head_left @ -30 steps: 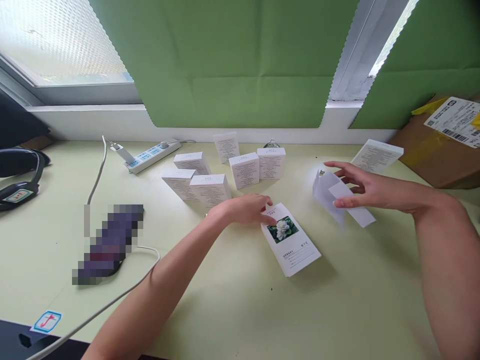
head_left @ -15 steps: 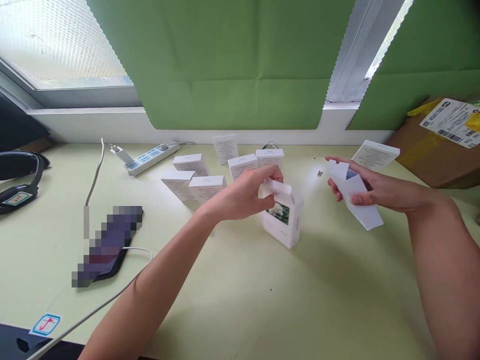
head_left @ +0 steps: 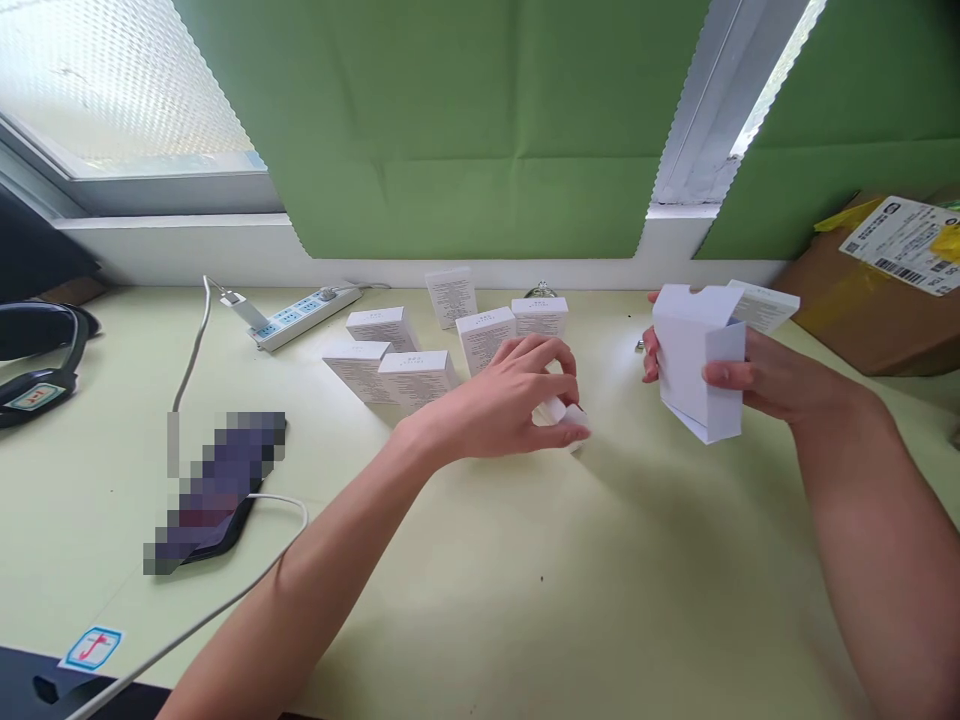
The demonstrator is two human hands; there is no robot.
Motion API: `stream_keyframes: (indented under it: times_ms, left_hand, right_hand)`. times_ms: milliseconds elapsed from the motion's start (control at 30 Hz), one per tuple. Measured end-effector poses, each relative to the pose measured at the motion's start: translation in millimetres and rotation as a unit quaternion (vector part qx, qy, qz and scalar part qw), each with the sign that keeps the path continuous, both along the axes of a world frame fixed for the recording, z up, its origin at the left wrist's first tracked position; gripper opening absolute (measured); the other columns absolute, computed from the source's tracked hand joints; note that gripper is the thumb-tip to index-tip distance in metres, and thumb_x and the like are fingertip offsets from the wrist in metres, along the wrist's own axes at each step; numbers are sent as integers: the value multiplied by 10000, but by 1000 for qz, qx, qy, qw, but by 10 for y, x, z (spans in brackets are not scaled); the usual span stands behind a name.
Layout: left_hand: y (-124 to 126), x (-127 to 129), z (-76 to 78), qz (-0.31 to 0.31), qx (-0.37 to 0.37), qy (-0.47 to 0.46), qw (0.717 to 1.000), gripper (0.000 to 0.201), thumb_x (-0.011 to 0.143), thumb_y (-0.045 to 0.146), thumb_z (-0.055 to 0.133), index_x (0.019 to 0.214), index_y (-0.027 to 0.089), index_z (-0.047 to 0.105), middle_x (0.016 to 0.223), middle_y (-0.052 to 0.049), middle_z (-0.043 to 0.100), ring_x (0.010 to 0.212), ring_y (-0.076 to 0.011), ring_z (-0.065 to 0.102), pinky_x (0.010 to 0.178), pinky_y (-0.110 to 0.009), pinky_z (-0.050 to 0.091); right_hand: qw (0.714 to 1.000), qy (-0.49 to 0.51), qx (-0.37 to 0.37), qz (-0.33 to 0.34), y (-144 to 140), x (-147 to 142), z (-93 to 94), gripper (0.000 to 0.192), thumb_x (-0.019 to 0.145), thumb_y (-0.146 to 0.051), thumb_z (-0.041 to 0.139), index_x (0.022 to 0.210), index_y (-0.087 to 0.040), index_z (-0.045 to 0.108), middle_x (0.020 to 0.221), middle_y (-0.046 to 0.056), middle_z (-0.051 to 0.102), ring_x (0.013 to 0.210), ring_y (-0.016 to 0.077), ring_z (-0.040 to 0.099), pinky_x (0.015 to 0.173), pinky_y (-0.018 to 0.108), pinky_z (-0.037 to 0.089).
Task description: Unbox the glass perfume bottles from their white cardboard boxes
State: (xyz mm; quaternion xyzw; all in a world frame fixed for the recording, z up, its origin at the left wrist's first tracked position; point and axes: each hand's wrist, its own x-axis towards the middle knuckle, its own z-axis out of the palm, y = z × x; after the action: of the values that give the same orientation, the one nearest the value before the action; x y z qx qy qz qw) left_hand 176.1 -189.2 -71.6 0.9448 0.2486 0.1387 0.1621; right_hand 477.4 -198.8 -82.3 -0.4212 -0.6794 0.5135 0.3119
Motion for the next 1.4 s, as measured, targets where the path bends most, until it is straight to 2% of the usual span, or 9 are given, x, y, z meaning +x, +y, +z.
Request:
stream_keyframes:
  times_ms: [100, 400, 567, 667, 833, 967, 1067, 1233, 1400]
  left_hand:
    - [0, -3, -12, -5, 52, 4, 999, 186, 956, 324, 530, 938, 222, 684, 1272, -88, 508, 1296, -255, 397, 1083, -424, 352]
    - [-9, -23, 49, -11, 82, 18, 996, 219, 960, 203, 507, 925, 270, 712, 1483, -33, 346, 1433, -285, 254, 1082, -478, 371]
    - [-65, -9, 58, 9, -37, 38, 999, 264, 976, 429, 473, 1077, 285, 670, 1455, -45, 386, 1001, -204, 617, 848, -387, 507]
    - [-75, 41, 24, 48, -66, 38, 996, 376, 983, 514, 403, 992, 245, 665, 1381, -44, 460, 746, -123, 607, 743, -354, 494]
    - [-30, 89, -53, 85, -58, 35, 994, 332, 1008, 420, 357, 1048, 216, 616, 1088, -55, 616, 767, -158, 595, 691, -320, 444]
    - [-7, 64, -60, 102, -73, 15, 992, 320, 989, 386, 400, 1249, 265, 542, 1221, -46, 596, 886, -184, 606, 754, -332, 459]
    - [2, 50, -57, 118, -82, 2, 990, 353, 967, 369, 447, 1310, 301, 495, 1279, -33, 573, 920, -189, 600, 747, -328, 465]
    - [31, 39, -72, 116, -107, -38, 987, 396, 924, 301, 522, 1318, 303, 484, 1274, -31, 587, 1005, -204, 585, 788, -325, 477]
    - [67, 15, -76, 98, -145, -61, 983, 391, 917, 313, 538, 1304, 283, 488, 1172, -33, 638, 1008, -209, 590, 824, -350, 500]
  right_hand:
    - [997, 67, 23, 12, 8, -84, 18, 386, 724, -556, 695, 1004, -299, 627, 1084, 59, 567, 982, 279, 561, 809, 411, 482]
    - [984, 135, -1, 119, 21, -72, -100, 701, 668, -562, 709, 1291, -368, 456, 1072, 55, 551, 977, 278, 550, 840, 454, 477]
    - [991, 52, -10, 125, 0, -85, -43, 641, 672, -573, 727, 1222, -362, 474, 1046, 49, 540, 942, 263, 523, 804, 403, 472]
    - [993, -24, -35, 111, -24, -81, -1, 714, 666, -575, 763, 1267, -364, 441, 1055, 42, 540, 955, 250, 517, 751, 332, 478]
    - [988, -70, -74, 112, -53, -25, 1, 792, 797, -469, 725, 1459, -427, 292, 1271, 39, 547, 1170, 255, 515, 880, 316, 504]
    - [995, -42, -64, 63, -71, 27, 2, 527, 830, -378, 718, 1321, -394, 526, 1279, 26, 626, 1160, 268, 579, 888, 358, 537]
    - [997, 59, 16, -43, -81, -59, 37, 354, 801, -326, 758, 1136, -356, 649, 1190, 5, 690, 1112, 256, 621, 872, 380, 553]
    - [958, 210, 137, -141, -75, -484, 116, 348, 799, -288, 763, 1111, -364, 629, 1310, -36, 631, 1264, 239, 533, 1038, 450, 476]
    - [959, 148, 199, -140, -65, -692, 114, 462, 838, -352, 718, 1245, -394, 503, 1314, -21, 589, 1262, 240, 522, 1021, 450, 491]
